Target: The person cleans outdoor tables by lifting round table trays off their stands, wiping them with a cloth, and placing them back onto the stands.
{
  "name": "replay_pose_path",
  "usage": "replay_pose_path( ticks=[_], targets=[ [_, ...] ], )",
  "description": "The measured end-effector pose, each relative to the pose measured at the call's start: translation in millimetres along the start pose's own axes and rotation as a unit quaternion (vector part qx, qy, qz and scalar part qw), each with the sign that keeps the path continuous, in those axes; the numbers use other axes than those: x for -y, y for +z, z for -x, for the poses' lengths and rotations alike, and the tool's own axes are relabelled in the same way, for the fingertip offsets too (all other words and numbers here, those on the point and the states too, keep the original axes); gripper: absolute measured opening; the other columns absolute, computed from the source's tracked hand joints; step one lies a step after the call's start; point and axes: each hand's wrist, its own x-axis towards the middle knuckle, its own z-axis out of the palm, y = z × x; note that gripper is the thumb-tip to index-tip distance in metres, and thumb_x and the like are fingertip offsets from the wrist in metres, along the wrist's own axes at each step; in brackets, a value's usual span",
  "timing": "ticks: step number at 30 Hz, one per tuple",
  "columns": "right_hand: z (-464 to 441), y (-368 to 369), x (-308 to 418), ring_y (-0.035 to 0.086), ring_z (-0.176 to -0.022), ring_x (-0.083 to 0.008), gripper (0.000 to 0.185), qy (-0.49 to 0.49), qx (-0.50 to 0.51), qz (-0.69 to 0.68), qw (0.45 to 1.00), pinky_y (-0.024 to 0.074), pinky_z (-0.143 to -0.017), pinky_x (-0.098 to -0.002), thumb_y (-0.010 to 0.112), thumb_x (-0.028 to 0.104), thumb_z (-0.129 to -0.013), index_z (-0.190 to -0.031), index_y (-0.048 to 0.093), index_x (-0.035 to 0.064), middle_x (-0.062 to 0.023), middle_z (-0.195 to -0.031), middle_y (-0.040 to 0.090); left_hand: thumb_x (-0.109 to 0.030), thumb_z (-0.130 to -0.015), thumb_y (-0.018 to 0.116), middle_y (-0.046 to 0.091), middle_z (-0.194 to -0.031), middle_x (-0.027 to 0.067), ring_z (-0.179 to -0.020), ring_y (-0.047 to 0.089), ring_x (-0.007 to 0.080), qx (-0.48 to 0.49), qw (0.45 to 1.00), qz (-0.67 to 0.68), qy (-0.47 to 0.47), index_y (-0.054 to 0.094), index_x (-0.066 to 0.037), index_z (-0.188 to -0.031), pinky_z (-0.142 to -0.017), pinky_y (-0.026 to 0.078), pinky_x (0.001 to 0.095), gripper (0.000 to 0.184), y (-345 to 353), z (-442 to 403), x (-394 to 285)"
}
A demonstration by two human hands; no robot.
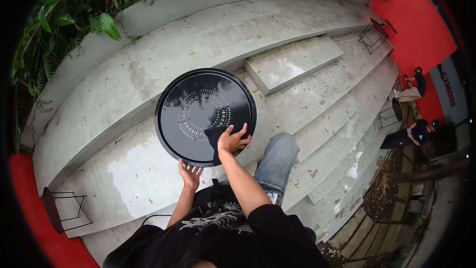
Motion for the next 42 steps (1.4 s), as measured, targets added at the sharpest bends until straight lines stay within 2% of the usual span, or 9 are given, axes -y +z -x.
replay_pose_path(
  ticks=[4,5,8,9,25,29,36,37,42],
  targets=[
    [-4.8,42.5,33.5,0.042,-0.122,-0.0415,0.070,0.090,-0.019,0.160,0.983,0.0419,-0.098,-0.0535,0.062,0.035,-0.096,-0.154,0.024,0.0298,-0.0156,-0.160,0.010,-0.063,-0.100,0.039,0.040,-0.151,0.0171,-0.138,0.041,0.0318,-0.119,0.963,-0.013,0.243,0.037,-0.003,-0.148,-0.110,0.036,0.0439,0.077,30.7,-44.1,-30.4],
    [-10.9,52.1,40.1,0.042,-0.122,-0.0410,0.072,0.114,-0.035,0.177,0.977,0.0410,-0.098,-0.0527,0.063,0.034,-0.095,-0.154,0.023,0.0280,-0.0156,-0.161,0.009,-0.058,-0.103,0.036,0.048,-0.144,0.0224,-0.131,0.048,0.0349,-0.264,0.934,-0.062,0.232,0.044,0.001,-0.141,-0.107,0.039,0.0429,0.071,41.2,-62.0,-29.6],
    [-20.0,81.4,47.5,0.039,-0.129,-0.0440,0.079,0.167,-0.113,0.181,0.963,0.0372,-0.100,-0.0529,0.070,0.032,-0.088,-0.151,0.023,0.0295,-0.0172,-0.161,0.011,-0.055,-0.103,0.038,0.058,-0.131,0.0274,-0.120,0.056,0.0419,-0.384,0.853,-0.284,0.213,0.048,0.006,-0.135,-0.103,0.041,0.0481,0.069,69.6,-41.0,-33.6],
    [-26.8,89.7,44.0,0.039,-0.129,-0.0440,0.079,0.157,-0.110,0.185,0.964,0.0372,-0.100,-0.0529,0.070,0.032,-0.088,-0.151,0.023,0.0295,-0.0172,-0.161,0.011,-0.051,-0.103,0.041,0.062,-0.121,0.0301,-0.111,0.059,0.0471,-0.425,0.802,-0.301,0.291,0.050,0.006,-0.133,-0.099,0.042,0.0508,0.065,70.9,-50.4,-28.3],
    [-40.6,144.0,86.4,0.031,-0.136,-0.0474,0.056,-0.083,-0.118,0.267,0.953,0.0240,-0.111,-0.0590,0.053,0.039,-0.095,-0.145,0.036,0.0206,-0.0132,-0.160,0.019,-0.037,-0.102,0.052,0.064,-0.112,0.0323,-0.101,0.062,0.0495,-0.409,0.821,-0.294,0.269,0.050,0.003,-0.129,-0.088,0.047,0.0508,0.048,63.3,-57.4,-37.7],
    [-74.2,178.9,123.9,0.029,-0.136,-0.0483,0.043,-0.240,-0.065,0.275,0.929,0.0225,-0.112,-0.0592,0.043,0.038,-0.103,-0.142,0.046,0.0189,-0.0118,-0.161,0.021,-0.033,-0.101,0.054,0.064,-0.110,0.0336,-0.100,0.062,0.0509,-0.407,0.827,-0.269,0.279,0.049,0.004,-0.129,-0.088,0.047,0.0514,0.047,61.1,-58.5,-36.0],
    [-55.6,215.6,130.3,0.041,-0.126,-0.0407,0.031,-0.555,0.077,0.217,0.799,0.0298,-0.109,-0.0519,0.049,0.028,-0.102,-0.131,0.058,0.0235,-0.0044,-0.152,0.041,-0.031,-0.100,0.055,0.067,-0.101,0.0315,-0.092,0.065,0.0502,-0.383,0.841,-0.236,0.301,0.051,0.001,-0.130,-0.082,0.050,0.0517,0.044,55.9,-54.6,-39.4],
    [-40.9,223.0,131.3,0.041,-0.126,-0.0404,0.030,-0.600,0.118,0.203,0.764,0.0305,-0.109,-0.0515,0.050,0.027,-0.101,-0.129,0.060,0.0231,-0.0048,-0.150,0.043,-0.034,-0.102,0.050,0.068,-0.100,0.0290,-0.091,0.068,0.0422,-0.391,0.836,-0.246,0.296,0.052,0.000,-0.130,-0.082,0.050,0.0462,0.044,53.1,-57.1,-35.3],
    [46.8,199.3,91.9,0.045,-0.122,-0.0377,0.028,-0.741,0.354,0.113,0.559,0.0347,-0.106,-0.0502,0.058,0.016,-0.094,-0.120,0.066,0.0205,-0.0049,-0.144,0.050,-0.035,-0.104,0.046,0.069,-0.098,0.0260,-0.089,0.068,0.0377,-0.395,0.830,-0.224,0.323,0.057,0.000,-0.127,-0.083,0.050,0.0446,0.043,49.7,-53.3,-38.5]
  ],
)
